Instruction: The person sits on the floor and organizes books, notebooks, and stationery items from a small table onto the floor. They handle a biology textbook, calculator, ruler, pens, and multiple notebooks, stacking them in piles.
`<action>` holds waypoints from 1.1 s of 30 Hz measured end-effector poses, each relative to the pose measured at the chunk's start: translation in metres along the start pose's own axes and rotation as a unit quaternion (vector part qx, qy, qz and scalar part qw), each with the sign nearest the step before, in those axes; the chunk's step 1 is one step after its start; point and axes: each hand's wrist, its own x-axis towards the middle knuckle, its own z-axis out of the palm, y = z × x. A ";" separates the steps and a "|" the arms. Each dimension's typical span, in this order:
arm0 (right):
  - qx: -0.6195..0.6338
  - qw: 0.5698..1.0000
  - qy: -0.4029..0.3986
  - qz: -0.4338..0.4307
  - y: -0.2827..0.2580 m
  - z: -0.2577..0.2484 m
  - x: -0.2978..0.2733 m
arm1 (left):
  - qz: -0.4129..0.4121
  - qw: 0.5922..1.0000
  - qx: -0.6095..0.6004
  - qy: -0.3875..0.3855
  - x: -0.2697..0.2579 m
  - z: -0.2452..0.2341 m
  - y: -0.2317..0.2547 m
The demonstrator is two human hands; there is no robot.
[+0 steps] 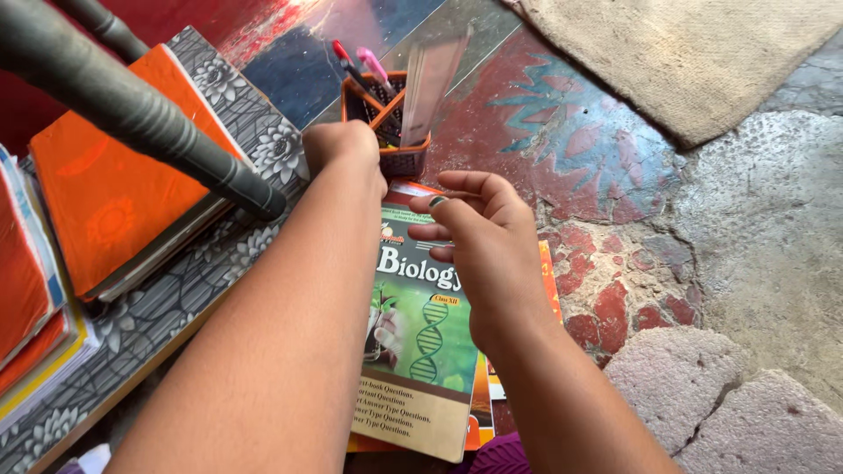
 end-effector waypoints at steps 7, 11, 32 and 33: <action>0.043 0.997 0.002 0.059 -0.007 0.004 -0.002 | 0.024 0.995 0.084 -0.044 -0.002 -0.003 -0.004; 0.041 0.997 0.008 0.070 -0.010 0.004 -0.005 | 0.024 0.992 0.113 -0.042 -0.008 -0.007 0.001; 0.099 0.983 0.069 0.140 -0.014 -0.007 0.014 | 0.030 0.994 0.109 0.011 0.038 0.019 0.004; 0.096 0.983 0.066 0.144 -0.014 -0.006 0.014 | 0.031 0.993 0.110 0.010 0.039 0.020 0.003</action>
